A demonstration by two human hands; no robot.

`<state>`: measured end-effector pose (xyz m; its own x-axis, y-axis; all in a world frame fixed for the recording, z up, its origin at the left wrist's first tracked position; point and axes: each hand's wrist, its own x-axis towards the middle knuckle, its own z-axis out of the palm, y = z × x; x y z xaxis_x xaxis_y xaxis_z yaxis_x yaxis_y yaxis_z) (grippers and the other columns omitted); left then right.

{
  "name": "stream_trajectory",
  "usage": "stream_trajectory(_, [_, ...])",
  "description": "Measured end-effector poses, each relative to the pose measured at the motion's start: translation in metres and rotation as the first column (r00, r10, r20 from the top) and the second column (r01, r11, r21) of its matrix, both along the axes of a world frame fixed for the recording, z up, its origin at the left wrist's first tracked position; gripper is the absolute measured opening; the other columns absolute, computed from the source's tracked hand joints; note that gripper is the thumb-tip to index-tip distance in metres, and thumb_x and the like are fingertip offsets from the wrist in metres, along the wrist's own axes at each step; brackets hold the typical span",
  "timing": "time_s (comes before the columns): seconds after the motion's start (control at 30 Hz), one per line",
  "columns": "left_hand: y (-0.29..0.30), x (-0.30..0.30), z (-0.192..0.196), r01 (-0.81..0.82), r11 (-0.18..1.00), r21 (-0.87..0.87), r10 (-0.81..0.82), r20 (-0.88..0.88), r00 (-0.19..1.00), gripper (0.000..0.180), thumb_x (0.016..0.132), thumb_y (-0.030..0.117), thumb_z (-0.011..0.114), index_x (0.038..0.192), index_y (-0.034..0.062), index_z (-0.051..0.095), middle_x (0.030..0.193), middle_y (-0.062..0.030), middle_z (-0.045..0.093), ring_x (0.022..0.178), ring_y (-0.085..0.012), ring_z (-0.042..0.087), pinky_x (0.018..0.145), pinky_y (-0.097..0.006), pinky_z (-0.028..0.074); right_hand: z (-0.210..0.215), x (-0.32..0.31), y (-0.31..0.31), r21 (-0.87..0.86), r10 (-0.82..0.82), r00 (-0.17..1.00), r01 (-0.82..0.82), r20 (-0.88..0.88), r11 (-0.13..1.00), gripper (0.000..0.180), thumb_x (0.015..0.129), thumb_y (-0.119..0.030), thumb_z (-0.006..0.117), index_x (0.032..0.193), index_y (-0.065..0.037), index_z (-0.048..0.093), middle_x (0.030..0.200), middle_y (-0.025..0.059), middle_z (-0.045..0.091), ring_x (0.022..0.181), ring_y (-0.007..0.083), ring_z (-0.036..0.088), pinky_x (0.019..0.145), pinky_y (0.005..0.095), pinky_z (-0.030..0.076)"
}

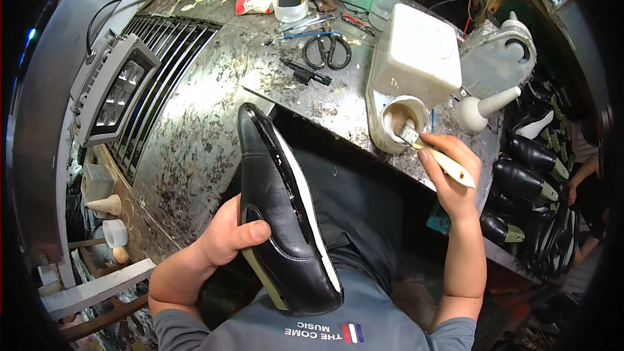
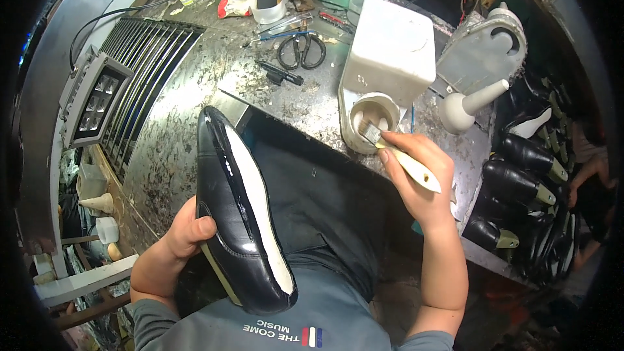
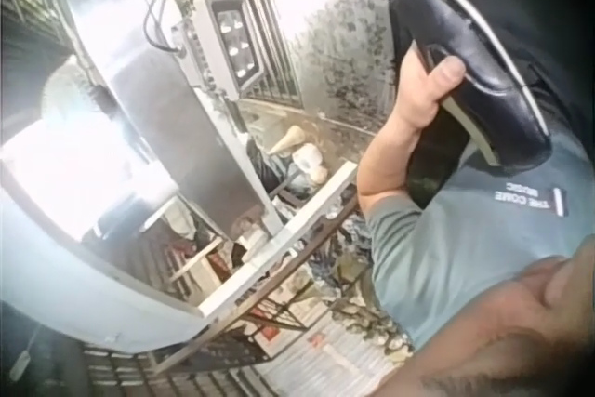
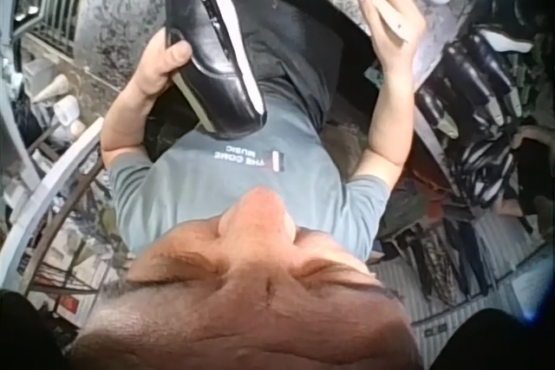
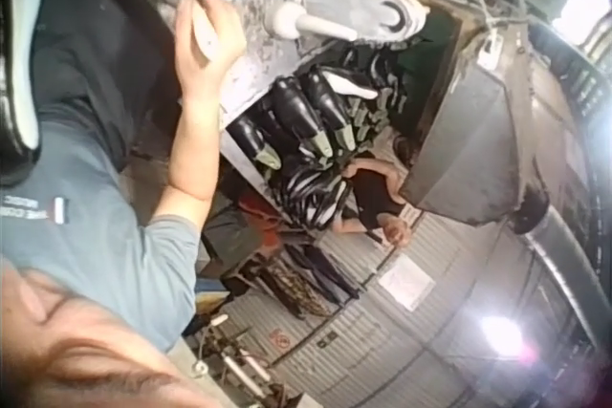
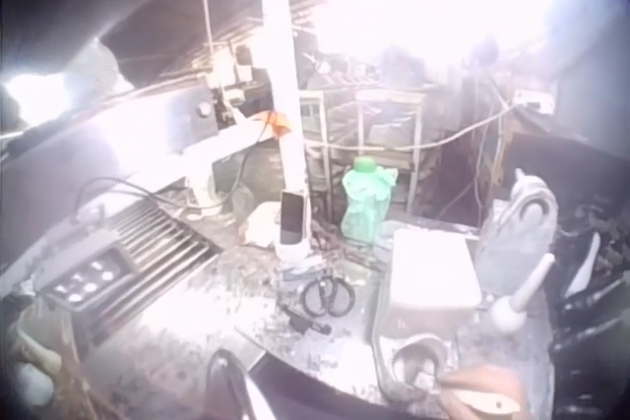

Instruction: Applying a black finish or paint to the edges and surfaces of leather shoes using a small brush.

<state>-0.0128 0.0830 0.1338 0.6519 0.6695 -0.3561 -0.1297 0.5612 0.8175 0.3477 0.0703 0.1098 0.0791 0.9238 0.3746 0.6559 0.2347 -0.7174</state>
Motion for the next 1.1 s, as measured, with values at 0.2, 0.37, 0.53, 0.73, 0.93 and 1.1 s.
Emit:
stream_trajectory(0.2, [0.0, 0.005, 0.009, 0.047, 0.999, 0.007, -0.047, -0.036, 0.998, 0.076, 0.088, 0.039, 0.076, 0.138, -0.0069, 0.044, 0.125, -0.0137, 0.063, 0.114, -0.0203, 0.061, 0.101, -0.035, 0.048, 0.034, -0.034, -0.005, 0.194, 0.38, 0.901, -0.342, -0.212, 0.919, 0.027, 0.075, -0.008, 0.082, 0.1, 0.001, 0.075, 0.091, 0.0145, 0.074, 0.083, 0.0262, 0.072, 0.075, 0.034, 0.057])
stream_trajectory(0.37, [-0.001, 0.011, 0.011, 0.091, 0.996, -0.02, -0.092, -0.061, 0.994, 0.077, 0.087, 0.039, 0.077, 0.137, -0.0077, 0.043, 0.125, -0.0137, 0.062, 0.114, -0.0198, 0.061, 0.101, -0.035, 0.048, 0.051, -0.058, -0.004, 0.27, 0.482, 0.85, -0.423, -0.214, 0.865, 0.023, 0.073, -0.007, 0.083, 0.095, -0.002, 0.075, 0.083, 0.0118, 0.073, 0.073, 0.0253, 0.072, 0.063, 0.0325, 0.057])
stream_trajectory(0.53, [-0.003, 0.012, 0.014, 0.111, 0.994, -0.024, -0.112, -0.067, 0.991, 0.077, 0.087, 0.039, 0.076, 0.138, -0.0073, 0.042, 0.125, -0.0125, 0.061, 0.114, -0.0188, 0.06, 0.101, -0.035, 0.047, 0.055, -0.065, 0.004, 0.286, 0.483, 0.862, -0.429, -0.153, 0.857, 0.023, 0.073, -0.006, 0.082, 0.094, -0.002, 0.074, 0.081, 0.0118, 0.072, 0.069, 0.0248, 0.071, 0.059, 0.0321, 0.056])
stream_trajectory(0.73, [-0.001, 0.014, 0.015, 0.077, 0.997, 0.02, -0.075, -0.088, 0.993, 0.075, 0.088, 0.039, 0.074, 0.137, -0.0074, 0.043, 0.126, -0.0134, 0.061, 0.114, -0.0192, 0.06, 0.101, -0.035, 0.047, 0.047, -0.064, -0.012, 0.213, 0.543, 0.783, -0.5, -0.303, 0.839, 0.017, 0.074, -0.006, 0.08, 0.089, -0.002, 0.074, 0.075, 0.0115, 0.07, 0.064, 0.0249, 0.07, 0.056, 0.0324, 0.055])
stream_trajectory(0.93, [0.004, 0.012, 0.008, 0.028, 1.0, -0.002, -0.028, -0.107, 0.994, 0.074, 0.088, 0.043, 0.074, 0.136, -0.007, 0.046, 0.122, -0.014, 0.064, 0.11, -0.0202, 0.063, 0.097, -0.035, 0.051, 0.048, -0.058, -0.026, 0.091, 0.578, 0.696, -0.602, -0.426, 0.793, 0.012, 0.075, -0.005, 0.078, 0.086, -0.002, 0.075, 0.072, 0.0099, 0.07, 0.061, 0.0239, 0.069, 0.055, 0.0316, 0.055])
stream_trajectory(1.1, [0.003, 0.011, 0.002, -0.02, 1.0, -0.005, 0.02, -0.099, 0.995, 0.078, 0.088, 0.049, 0.071, 0.136, -0.0066, 0.047, 0.121, -0.0148, 0.064, 0.109, -0.021, 0.064, 0.096, -0.034, 0.051, 0.054, -0.054, -0.033, 0.045, 0.59, 0.658, -0.649, -0.468, 0.76, 0.012, 0.075, -0.006, 0.079, 0.085, -0.001, 0.074, 0.072, 0.0096, 0.07, 0.061, 0.0233, 0.069, 0.055, 0.0308, 0.054])
